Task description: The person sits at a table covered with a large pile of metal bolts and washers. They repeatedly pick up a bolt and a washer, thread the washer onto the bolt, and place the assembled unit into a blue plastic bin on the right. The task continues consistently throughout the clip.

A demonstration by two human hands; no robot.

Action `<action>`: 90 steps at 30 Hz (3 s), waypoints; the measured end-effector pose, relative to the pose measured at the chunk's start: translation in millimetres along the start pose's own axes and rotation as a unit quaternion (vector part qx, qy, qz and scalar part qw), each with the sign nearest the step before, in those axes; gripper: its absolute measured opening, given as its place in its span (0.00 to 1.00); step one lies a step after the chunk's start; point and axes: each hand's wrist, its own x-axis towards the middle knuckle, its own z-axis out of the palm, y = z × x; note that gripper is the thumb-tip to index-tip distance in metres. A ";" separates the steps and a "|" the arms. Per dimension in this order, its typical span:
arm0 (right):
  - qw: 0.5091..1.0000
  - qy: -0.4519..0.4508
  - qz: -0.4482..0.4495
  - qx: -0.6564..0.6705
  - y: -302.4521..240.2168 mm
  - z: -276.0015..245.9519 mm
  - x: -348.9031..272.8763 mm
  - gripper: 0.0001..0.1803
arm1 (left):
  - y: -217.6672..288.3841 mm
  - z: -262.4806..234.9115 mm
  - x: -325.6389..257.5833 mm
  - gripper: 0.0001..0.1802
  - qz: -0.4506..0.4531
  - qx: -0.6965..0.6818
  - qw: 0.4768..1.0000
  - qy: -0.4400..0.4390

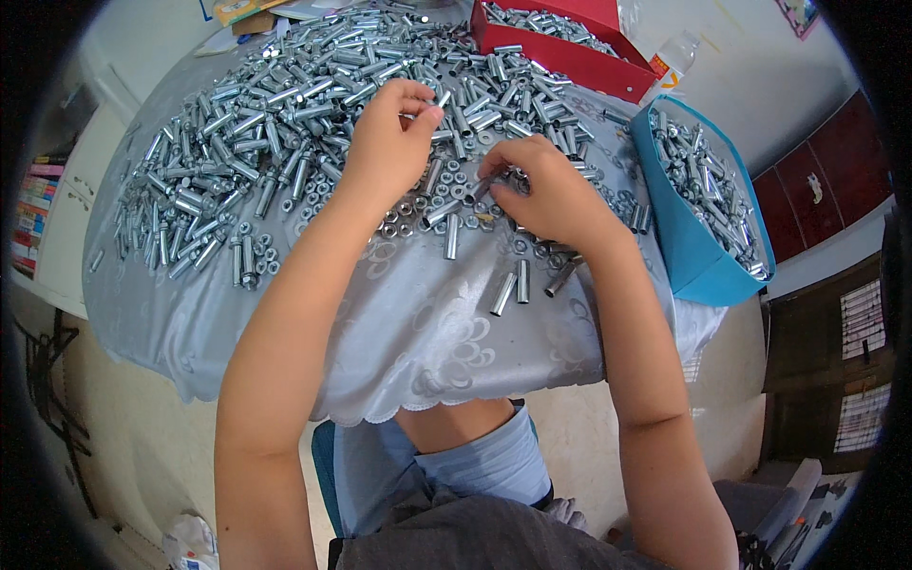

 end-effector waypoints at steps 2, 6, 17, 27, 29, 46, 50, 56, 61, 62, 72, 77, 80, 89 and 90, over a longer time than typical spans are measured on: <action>0.999 -0.017 0.025 -0.029 -1.0 -4.7 -1.1 0.09 | -0.4 -0.7 2.2 0.15 -0.012 -0.059 0.998 0.016; 0.999 0.009 0.018 -0.051 -1.4 -4.1 0.7 0.09 | -0.9 0.1 5.5 0.18 -0.053 -0.106 0.991 0.056; 0.993 0.083 -0.036 -0.073 4.2 23.5 11.3 0.12 | -1.5 -4.5 5.0 0.15 0.026 0.059 0.997 0.037; 0.994 0.066 -0.019 -0.082 1.6 22.6 12.3 0.11 | -12.6 0.7 9.3 0.14 0.018 -0.077 0.996 0.043; 0.993 0.085 -0.026 -0.072 3.5 24.6 11.8 0.11 | -11.3 -1.1 8.5 0.14 0.015 -0.054 0.998 0.035; 0.998 0.053 -0.009 -0.031 -6.7 13.7 15.9 0.11 | -0.3 -11.0 1.6 0.09 0.018 0.009 0.998 0.055; 0.997 0.067 -0.018 -0.043 -2.9 13.1 16.1 0.11 | 11.4 -15.1 -0.9 0.10 0.002 0.066 0.997 0.033; 0.998 0.055 -0.011 -0.027 -6.0 19.9 20.4 0.12 | -1.1 -18.3 -2.9 0.08 0.019 0.044 0.996 0.079; 0.996 0.084 -0.007 0.004 4.4 19.0 16.5 0.13 | -11.4 -10.4 -2.0 0.08 0.024 -0.003 0.997 0.077; 0.996 0.087 -0.005 0.012 7.1 19.0 16.8 0.13 | -10.9 -10.8 -0.9 0.08 0.026 -0.012 0.997 0.078; 0.994 0.108 0.025 -0.008 3.4 19.7 11.3 0.18 | 1.3 -12.7 -0.7 0.09 -0.007 0.017 0.999 0.050; 0.994 0.093 0.026 -0.057 5.6 23.1 14.7 0.23 | -0.8 -13.3 1.4 0.09 0.010 0.026 0.999 0.038; 0.994 0.088 0.021 -0.062 4.6 23.1 16.1 0.27 | -3.8 -14.7 -0.8 0.09 0.016 0.027 0.999 0.030; 0.990 0.065 0.011 -0.122 7.3 13.9 18.1 0.32 | -11.4 -17.9 1.4 0.10 0.014 0.043 0.998 0.042; 0.988 0.034 0.021 -0.150 15.3 10.0 19.1 0.37 | -11.0 -15.1 -0.1 0.10 0.014 0.040 0.998 0.036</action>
